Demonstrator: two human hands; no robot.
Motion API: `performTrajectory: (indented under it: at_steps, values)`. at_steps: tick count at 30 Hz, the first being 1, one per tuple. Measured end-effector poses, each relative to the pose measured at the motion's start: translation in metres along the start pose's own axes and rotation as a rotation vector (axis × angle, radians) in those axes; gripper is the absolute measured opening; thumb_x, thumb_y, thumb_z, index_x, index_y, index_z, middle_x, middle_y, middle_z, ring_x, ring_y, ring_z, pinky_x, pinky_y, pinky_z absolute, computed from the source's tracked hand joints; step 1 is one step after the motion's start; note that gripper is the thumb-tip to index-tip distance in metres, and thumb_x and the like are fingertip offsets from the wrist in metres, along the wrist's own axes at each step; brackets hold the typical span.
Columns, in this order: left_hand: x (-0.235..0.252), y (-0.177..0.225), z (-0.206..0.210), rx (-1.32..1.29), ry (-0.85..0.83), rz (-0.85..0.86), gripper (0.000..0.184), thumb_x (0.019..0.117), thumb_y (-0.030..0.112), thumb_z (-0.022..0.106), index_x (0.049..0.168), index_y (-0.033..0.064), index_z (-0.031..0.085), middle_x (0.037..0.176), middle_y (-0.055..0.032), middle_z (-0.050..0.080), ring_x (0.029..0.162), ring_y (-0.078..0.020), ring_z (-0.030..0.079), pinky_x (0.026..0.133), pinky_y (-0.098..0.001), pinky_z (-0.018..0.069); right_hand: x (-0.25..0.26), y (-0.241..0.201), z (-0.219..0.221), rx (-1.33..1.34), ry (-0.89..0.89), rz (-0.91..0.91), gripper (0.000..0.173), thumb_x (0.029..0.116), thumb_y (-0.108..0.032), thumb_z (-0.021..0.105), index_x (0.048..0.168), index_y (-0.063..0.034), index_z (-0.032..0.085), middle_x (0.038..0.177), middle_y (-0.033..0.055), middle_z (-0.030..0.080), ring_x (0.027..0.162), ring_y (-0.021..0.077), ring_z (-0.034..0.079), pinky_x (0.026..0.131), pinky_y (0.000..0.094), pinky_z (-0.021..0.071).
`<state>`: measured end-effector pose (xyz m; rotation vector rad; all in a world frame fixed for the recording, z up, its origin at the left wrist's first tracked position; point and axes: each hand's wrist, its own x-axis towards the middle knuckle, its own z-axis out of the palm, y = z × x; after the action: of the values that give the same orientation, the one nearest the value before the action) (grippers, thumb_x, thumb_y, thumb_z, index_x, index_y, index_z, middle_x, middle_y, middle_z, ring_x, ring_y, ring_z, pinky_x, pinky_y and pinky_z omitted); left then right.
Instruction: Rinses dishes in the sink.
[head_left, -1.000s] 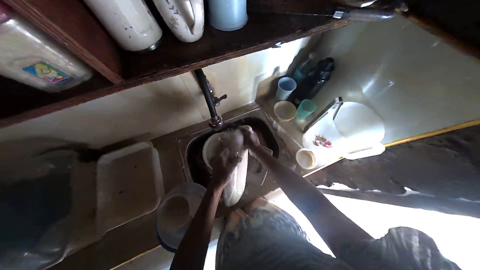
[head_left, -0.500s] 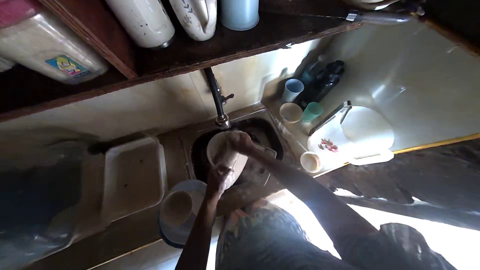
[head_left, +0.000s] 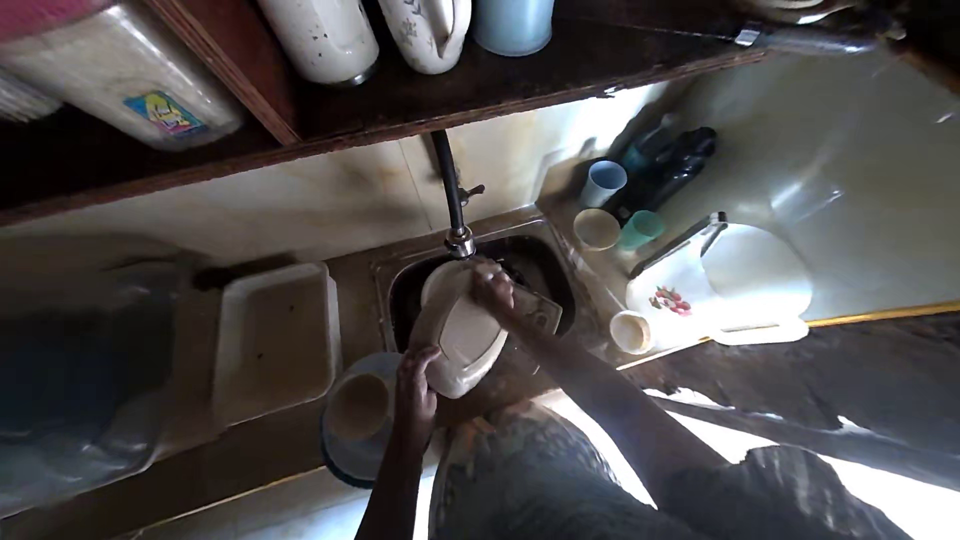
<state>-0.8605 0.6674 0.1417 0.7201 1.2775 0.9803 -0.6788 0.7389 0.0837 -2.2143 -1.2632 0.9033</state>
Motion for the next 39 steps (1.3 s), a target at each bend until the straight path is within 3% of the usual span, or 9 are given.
performTrajectory:
  at_steps: [5, 9, 19, 24, 30, 33, 36, 38, 39]
  values:
    - [0.021, -0.005, -0.005, -0.085, 0.07, -0.08, 0.026, 0.1016, 0.01, 0.049, 0.125, 0.0012, 0.056, 0.107, -0.0098, 0.064, 0.091, -0.0149, 0.064, 0.077, -0.0341, 0.0572, -0.051, -0.035, 0.027, 0.179, -0.155, -0.49, 0.051, 0.1014, -0.027, 0.06, 0.15, -0.0135, 0.055, 0.163, 0.0115, 0.04, 0.157, 0.0351, 0.021, 0.126, 0.0611, 0.0087]
    - [-0.004, 0.006, -0.02, -0.141, -0.013, -0.086, 0.018, 0.0985, 0.008, 0.044, 0.112, 0.0068, 0.057, 0.093, -0.0027, 0.067, 0.081, -0.0103, 0.068, 0.069, -0.0304, 0.0594, 0.022, -0.009, -0.012, 0.109, -0.105, -0.075, 0.046, 0.1061, -0.04, 0.051, 0.138, -0.0093, 0.062, 0.139, 0.0193, 0.062, 0.132, 0.0385, 0.056, 0.109, 0.0624, 0.0432]
    - [0.005, 0.024, -0.02, 0.295, -0.104, 0.021, 0.024, 0.0842, -0.009, 0.061, 0.108, -0.0053, 0.059, 0.092, -0.0041, 0.062, 0.085, -0.0052, 0.06, 0.08, -0.0225, 0.052, 0.028, -0.034, 0.01, 0.246, 0.022, -0.016, 0.04, 0.0972, -0.038, 0.067, 0.114, -0.0017, 0.07, 0.11, 0.0258, 0.069, 0.105, 0.0437, 0.067, 0.088, 0.0644, 0.0536]
    - [0.012, 0.026, -0.013, 0.608, -0.166, 0.062, 0.03, 0.0867, -0.002, 0.069, 0.114, -0.0104, 0.061, 0.099, -0.0128, 0.065, 0.089, -0.0124, 0.061, 0.083, -0.0287, 0.0524, -0.037, -0.068, 0.013, 0.155, -0.241, -0.395, 0.044, 0.1013, -0.022, 0.063, 0.141, -0.0038, 0.061, 0.154, 0.0195, 0.05, 0.148, 0.0359, 0.038, 0.124, 0.0561, 0.0213]
    - [-0.027, 0.038, -0.006, 1.603, -0.661, 0.27, 0.035, 0.0993, 0.019, 0.059, 0.128, -0.0011, 0.066, 0.119, -0.0247, 0.068, 0.11, -0.0417, 0.067, 0.094, -0.0578, 0.0506, 0.022, 0.037, -0.018, 0.411, -0.523, 0.043, 0.035, 0.1075, -0.015, 0.051, 0.14, -0.0007, 0.052, 0.127, 0.0181, 0.061, 0.11, 0.0223, 0.063, 0.094, 0.0383, 0.0527]
    - [-0.007, 0.009, -0.031, 1.501, -0.669, 0.553, 0.04, 0.0943, 0.026, 0.067, 0.133, 0.0171, 0.069, 0.139, -0.0105, 0.064, 0.132, -0.0366, 0.056, 0.113, -0.0603, 0.0369, 0.028, 0.06, -0.022, 0.331, -0.392, 0.232, 0.038, 0.1018, -0.012, 0.06, 0.137, 0.0009, 0.056, 0.129, 0.0226, 0.063, 0.115, 0.0312, 0.064, 0.097, 0.0489, 0.0528]
    - [0.012, -0.01, -0.055, 1.14, -0.438, 0.585, 0.08, 0.0818, 0.049, 0.072, 0.146, 0.004, 0.056, 0.157, -0.0281, 0.038, 0.15, -0.0487, 0.027, 0.121, -0.066, 0.015, 0.02, 0.081, -0.034, 0.17, -0.25, 0.197, 0.037, 0.104, -0.017, 0.058, 0.132, 0.0066, 0.058, 0.13, 0.0291, 0.062, 0.12, 0.0407, 0.062, 0.102, 0.056, 0.0497]
    - [0.006, -0.008, -0.049, 0.777, -0.326, 0.254, 0.08, 0.0915, 0.027, 0.067, 0.155, -0.007, 0.032, 0.163, -0.0257, 0.028, 0.152, -0.0303, 0.027, 0.123, -0.0435, 0.0253, 0.017, 0.097, -0.027, 0.314, -0.174, 0.252, 0.039, 0.1065, -0.024, 0.054, 0.132, 0.0048, 0.058, 0.126, 0.0278, 0.063, 0.115, 0.0393, 0.064, 0.097, 0.0555, 0.0525]
    - [0.0, -0.005, -0.038, 0.568, -0.225, 0.06, 0.06, 0.0994, 0.016, 0.059, 0.15, -0.0076, 0.037, 0.151, -0.0239, 0.045, 0.135, -0.023, 0.048, 0.11, -0.0366, 0.0425, 0.014, 0.096, -0.025, 0.388, -0.161, 0.294, 0.042, 0.1068, -0.029, 0.054, 0.133, 0.0029, 0.058, 0.126, 0.0269, 0.063, 0.114, 0.0385, 0.064, 0.096, 0.0554, 0.0528]
